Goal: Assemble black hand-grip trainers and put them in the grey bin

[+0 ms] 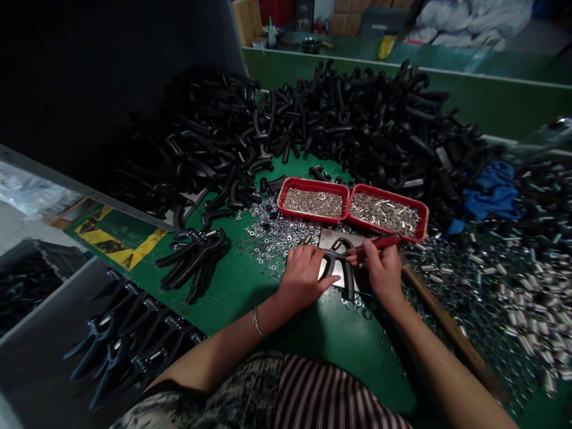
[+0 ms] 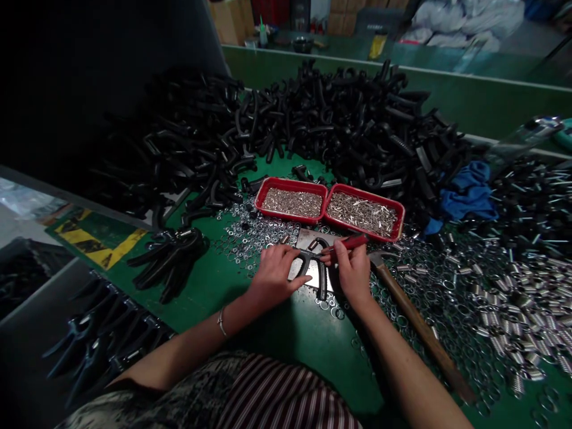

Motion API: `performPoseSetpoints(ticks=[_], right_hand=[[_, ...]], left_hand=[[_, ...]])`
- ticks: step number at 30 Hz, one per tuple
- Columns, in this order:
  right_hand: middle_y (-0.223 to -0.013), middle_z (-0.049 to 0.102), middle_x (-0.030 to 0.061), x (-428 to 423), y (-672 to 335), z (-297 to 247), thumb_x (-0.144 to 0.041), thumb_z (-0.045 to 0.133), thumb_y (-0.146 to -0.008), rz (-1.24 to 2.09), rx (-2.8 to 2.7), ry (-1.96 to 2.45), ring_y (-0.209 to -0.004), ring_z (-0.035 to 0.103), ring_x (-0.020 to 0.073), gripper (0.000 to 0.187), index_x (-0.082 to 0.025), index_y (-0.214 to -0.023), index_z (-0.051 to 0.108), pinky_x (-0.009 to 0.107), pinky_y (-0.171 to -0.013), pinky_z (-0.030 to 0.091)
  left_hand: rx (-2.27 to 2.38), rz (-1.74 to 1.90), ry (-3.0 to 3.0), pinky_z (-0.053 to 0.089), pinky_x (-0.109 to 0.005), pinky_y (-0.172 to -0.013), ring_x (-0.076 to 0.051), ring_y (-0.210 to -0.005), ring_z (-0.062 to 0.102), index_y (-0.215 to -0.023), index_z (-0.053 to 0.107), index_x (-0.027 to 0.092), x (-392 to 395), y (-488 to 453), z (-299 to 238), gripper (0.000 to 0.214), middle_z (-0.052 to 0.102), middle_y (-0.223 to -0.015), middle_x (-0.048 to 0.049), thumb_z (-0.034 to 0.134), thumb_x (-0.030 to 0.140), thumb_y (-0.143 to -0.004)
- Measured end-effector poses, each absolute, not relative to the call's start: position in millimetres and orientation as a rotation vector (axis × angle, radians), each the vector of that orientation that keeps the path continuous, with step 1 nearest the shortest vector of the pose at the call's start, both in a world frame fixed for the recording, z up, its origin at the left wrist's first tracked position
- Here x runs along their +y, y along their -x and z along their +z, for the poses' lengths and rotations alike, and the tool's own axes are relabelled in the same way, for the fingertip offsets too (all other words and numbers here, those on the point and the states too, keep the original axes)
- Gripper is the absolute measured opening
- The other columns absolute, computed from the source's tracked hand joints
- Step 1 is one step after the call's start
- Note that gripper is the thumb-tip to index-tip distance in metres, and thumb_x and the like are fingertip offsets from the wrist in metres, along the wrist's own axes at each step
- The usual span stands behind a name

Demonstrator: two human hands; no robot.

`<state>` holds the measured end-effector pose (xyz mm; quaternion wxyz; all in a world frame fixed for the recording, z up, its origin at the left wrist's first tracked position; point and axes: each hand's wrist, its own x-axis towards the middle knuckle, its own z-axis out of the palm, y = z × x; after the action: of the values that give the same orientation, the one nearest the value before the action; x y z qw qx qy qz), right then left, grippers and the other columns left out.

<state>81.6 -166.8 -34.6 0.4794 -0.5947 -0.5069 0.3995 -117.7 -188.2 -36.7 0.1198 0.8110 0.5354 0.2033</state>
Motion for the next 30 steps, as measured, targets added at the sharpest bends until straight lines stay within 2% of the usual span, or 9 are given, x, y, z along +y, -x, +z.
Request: performPoseSetpoints(ticks=[3, 7, 10, 14, 16, 19, 23, 26, 30], right_hand=[[-0.09, 0.073, 0.0125, -174, -76, -33, -0.058, 0.051, -0.093, 0.656, -1.483, 1.62, -0.075, 0.071, 0.0301, 0.035, -0.025, -0.1, 0.049, 0.042, -0.068, 0.055], [-0.087, 0.07, 0.017, -167, -71, -29, -0.057, 0.046, -0.094, 0.421, -1.818, 1.756, -0.069, 0.068, 0.0327, 0.038, -0.02, -0.102, 0.052, 0.041, -0.063, 0.049], [-0.078, 0.07, 0.0133, -147, -74, -22, -0.057, 0.045, -0.094, 0.554, -1.854, 1.736, -0.065, 0.067, 0.0313, 0.038, -0.02, -0.104, 0.05, 0.038, -0.059, 0.047], [-0.067, 0.068, 0.006, -142, -77, -5, -0.059, 0.047, -0.094, 0.83, -1.824, 1.52, -0.061, 0.066, 0.0271, 0.034, -0.024, -0.095, 0.049, 0.037, -0.062, 0.05], [-0.07, 0.07, 0.0055, -152, -75, 3, -0.057, 0.045, -0.096, 0.929, -1.706, 1.421, -0.059, 0.066, 0.0238, 0.032, -0.026, -0.092, 0.049, 0.037, -0.062, 0.051], [-0.084, 0.074, 0.0055, -164, -72, 3, -0.053, 0.048, -0.097, 1.032, -1.434, 1.293, -0.062, 0.069, 0.0222, 0.026, -0.028, -0.103, 0.048, 0.037, -0.065, 0.055], [-0.09, 0.074, 0.0048, -160, -76, -20, -0.049, 0.06, -0.092, 1.052, -1.312, 1.339, -0.073, 0.073, 0.0249, 0.028, -0.028, -0.105, 0.047, 0.042, -0.075, 0.057], [-0.091, 0.074, 0.0056, -157, -80, -34, -0.048, 0.057, -0.094, 0.994, -1.359, 1.382, -0.079, 0.074, 0.0265, 0.025, -0.027, -0.104, 0.048, 0.044, -0.081, 0.056], [-0.09, 0.075, 0.0059, -160, -80, -33, -0.048, 0.054, -0.096, 0.943, -1.409, 1.406, -0.078, 0.073, 0.0263, 0.023, -0.027, -0.103, 0.048, 0.042, -0.079, 0.056]], left_hand=[[1.58, 0.433, -2.474, 0.044, -0.049, -0.089, -0.032, -0.099, 0.056, -0.115, 0.06, 0.013, -200, 115, -30, 0.045, 0.062, -0.102, -0.015, 0.06, 0.052, -0.091], [1.515, 0.376, -2.504, 0.048, -0.04, -0.084, -0.026, -0.091, 0.059, -0.112, 0.06, 0.017, -196, 115, -38, 0.024, 0.063, -0.097, -0.0102, 0.052, 0.034, -0.097], [1.466, 0.366, -2.481, 0.051, -0.034, -0.078, -0.022, -0.085, 0.061, -0.111, 0.06, 0.018, -190, 117, -47, 0.021, 0.063, -0.096, -0.0087, 0.047, 0.029, -0.098], [1.443, 0.308, -2.542, 0.052, -0.034, -0.072, -0.023, -0.082, 0.062, -0.107, 0.061, 0.016, -189, 114, -48, 0.02, 0.063, -0.097, -0.0109, 0.047, 0.026, -0.097], [1.459, 0.272, -2.554, 0.052, -0.035, -0.072, -0.023, -0.081, 0.063, -0.105, 0.062, 0.014, -192, 111, -46, 0.022, 0.064, -0.096, -0.0123, 0.045, 0.026, -0.097], [1.481, 0.23, -2.556, 0.052, -0.036, -0.071, -0.024, -0.08, 0.064, -0.106, 0.061, 0.012, -194, 109, -43, 0.024, 0.064, -0.097, -0.0131, 0.043, 0.025, -0.098], [1.484, 0.213, -2.572, 0.052, -0.035, -0.072, -0.023, -0.081, 0.064, -0.108, 0.06, 0.013, -194, 110, -43, 0.022, 0.065, -0.099, -0.0121, 0.044, 0.025, -0.098], [1.497, 0.203, -2.569, 0.052, -0.033, -0.072, -0.022, -0.08, 0.064, -0.108, 0.06, 0.014, -194, 111, -42, 0.021, 0.064, -0.099, -0.0111, 0.046, 0.025, -0.097], [1.53, 0.173, -2.549, 0.053, -0.033, -0.071, -0.022, -0.08, 0.065, -0.11, 0.06, 0.013, -194, 110, -39, 0.022, 0.064, -0.098, -0.0106, 0.047, 0.025, -0.097]])
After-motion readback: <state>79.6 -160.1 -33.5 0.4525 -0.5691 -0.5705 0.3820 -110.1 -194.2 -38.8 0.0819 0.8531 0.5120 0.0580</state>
